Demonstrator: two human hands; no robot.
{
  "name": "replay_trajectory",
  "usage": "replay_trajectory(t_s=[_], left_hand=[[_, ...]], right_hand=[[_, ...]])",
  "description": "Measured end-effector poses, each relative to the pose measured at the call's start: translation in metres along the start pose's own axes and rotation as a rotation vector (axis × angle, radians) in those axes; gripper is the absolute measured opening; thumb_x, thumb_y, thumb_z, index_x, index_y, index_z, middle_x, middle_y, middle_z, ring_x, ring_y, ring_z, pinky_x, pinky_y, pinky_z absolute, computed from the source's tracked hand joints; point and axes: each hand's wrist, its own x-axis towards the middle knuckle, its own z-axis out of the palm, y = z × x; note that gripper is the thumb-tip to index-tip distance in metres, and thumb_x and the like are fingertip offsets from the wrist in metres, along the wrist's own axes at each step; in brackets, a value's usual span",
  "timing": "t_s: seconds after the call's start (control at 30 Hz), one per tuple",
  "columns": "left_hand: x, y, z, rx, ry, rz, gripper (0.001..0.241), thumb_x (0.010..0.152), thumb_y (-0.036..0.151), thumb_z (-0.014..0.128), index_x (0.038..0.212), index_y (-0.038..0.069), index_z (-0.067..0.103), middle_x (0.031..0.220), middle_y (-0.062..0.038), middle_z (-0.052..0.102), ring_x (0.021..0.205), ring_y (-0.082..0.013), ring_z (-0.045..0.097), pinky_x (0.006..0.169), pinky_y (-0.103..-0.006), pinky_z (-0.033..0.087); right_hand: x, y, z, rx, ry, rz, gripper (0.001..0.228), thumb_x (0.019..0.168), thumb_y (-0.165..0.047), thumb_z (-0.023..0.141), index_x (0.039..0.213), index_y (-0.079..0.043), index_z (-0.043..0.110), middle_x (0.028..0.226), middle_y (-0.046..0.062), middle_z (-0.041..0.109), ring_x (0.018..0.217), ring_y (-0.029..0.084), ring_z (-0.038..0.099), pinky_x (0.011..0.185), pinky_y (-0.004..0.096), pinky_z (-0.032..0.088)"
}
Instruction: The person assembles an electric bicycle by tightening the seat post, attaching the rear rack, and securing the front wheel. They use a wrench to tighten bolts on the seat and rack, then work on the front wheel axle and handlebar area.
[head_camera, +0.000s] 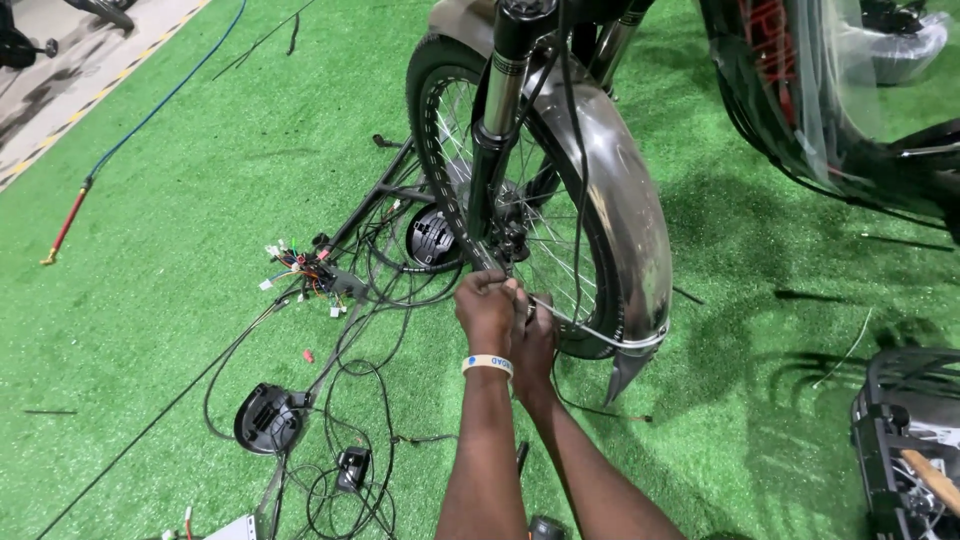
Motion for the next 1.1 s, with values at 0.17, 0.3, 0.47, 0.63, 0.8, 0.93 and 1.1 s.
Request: replay_trajectory(t_s=[0.17,0.3,0.47,0.63,0.8,0.93,1.1], left_hand=[[0.022,-0.017,0.01,-0.185,-0.001,-0.058,0.021,0.08,0.001,0.069,0.101,0.001,0.068,0.084,-0.016,0.072,0.067,-0.0176,0.067,0.054,-0.0247,0.061],[0.052,-0.043,0.017,-0.109,-0.016,-0.019,0.02,0.078,0.006,0.074,0.098,0.004,0.071,0.085,-0.016,0.071,0.074,-0.0256,0.069,0.057,-0.0367,0.06],[0.061,-0.053,0.017,-0.222,-0.131,0.035,0.019,0.084,0.005,0.065,0.102,0.0,0.063,0.08,-0.013,0.073,0.063,-0.0169,0.062,0.036,-0.0302,0.051],[0.067,-0.062,0.018,-0.231,-0.138,0.063,0.017,0.085,0.004,0.065,0.101,-0.001,0.063,0.08,-0.015,0.072,0.058,-0.0201,0.061,0.033,-0.0296,0.05],[0.045,-0.047,0.009,-0.158,-0.118,0.114,0.017,0.081,0.005,0.07,0.097,0.0,0.067,0.077,-0.012,0.071,0.068,-0.018,0.062,0.05,-0.0298,0.052],[0.055,-0.053,0.016,-0.078,-0.064,0.053,0.03,0.069,0.007,0.079,0.096,0.009,0.066,0.074,-0.005,0.073,0.06,-0.0192,0.068,0.041,-0.0356,0.057],[0.02,-0.023,-0.007,0.076,-0.056,0.046,0.028,0.069,0.013,0.08,0.095,0.014,0.07,0.078,0.0,0.074,0.084,-0.0213,0.072,0.08,-0.0363,0.057]], right_hand=[[-0.052,-0.083,-0.015,0.204,-0.047,0.099,0.03,0.096,-0.037,0.057,0.094,-0.007,0.063,0.079,0.012,0.069,0.07,0.02,0.062,0.068,0.034,0.053],[-0.019,-0.012,-0.035,0.653,-0.196,0.228,0.032,0.101,-0.034,0.05,0.094,-0.006,0.064,0.062,0.003,0.057,0.054,0.014,0.055,0.054,0.026,0.048],[-0.008,-0.001,-0.057,0.756,-0.7,0.329,0.02,0.092,-0.02,0.05,0.104,-0.007,0.06,0.057,0.0,0.038,0.043,0.013,0.038,0.043,0.028,0.039],[-0.006,0.006,-0.05,0.637,-0.586,0.238,0.007,0.089,-0.015,0.06,0.093,-0.01,0.062,0.061,0.004,0.052,0.045,0.014,0.049,0.047,0.032,0.045],[-0.006,0.011,-0.05,-0.064,-0.178,-0.199,0.038,0.086,-0.028,0.072,0.119,-0.01,0.067,0.105,0.01,0.072,0.101,0.02,0.067,0.089,0.033,0.053],[-0.025,-0.026,-0.047,-0.164,-0.095,-0.167,0.028,0.084,-0.034,0.072,0.104,-0.017,0.071,0.082,0.01,0.074,0.066,0.023,0.068,0.061,0.032,0.055],[0.025,0.036,-0.063,0.224,-0.32,0.184,0.049,0.097,-0.049,0.051,0.099,0.0,0.057,0.077,0.021,0.067,0.039,0.02,0.053,0.035,0.029,0.037]])
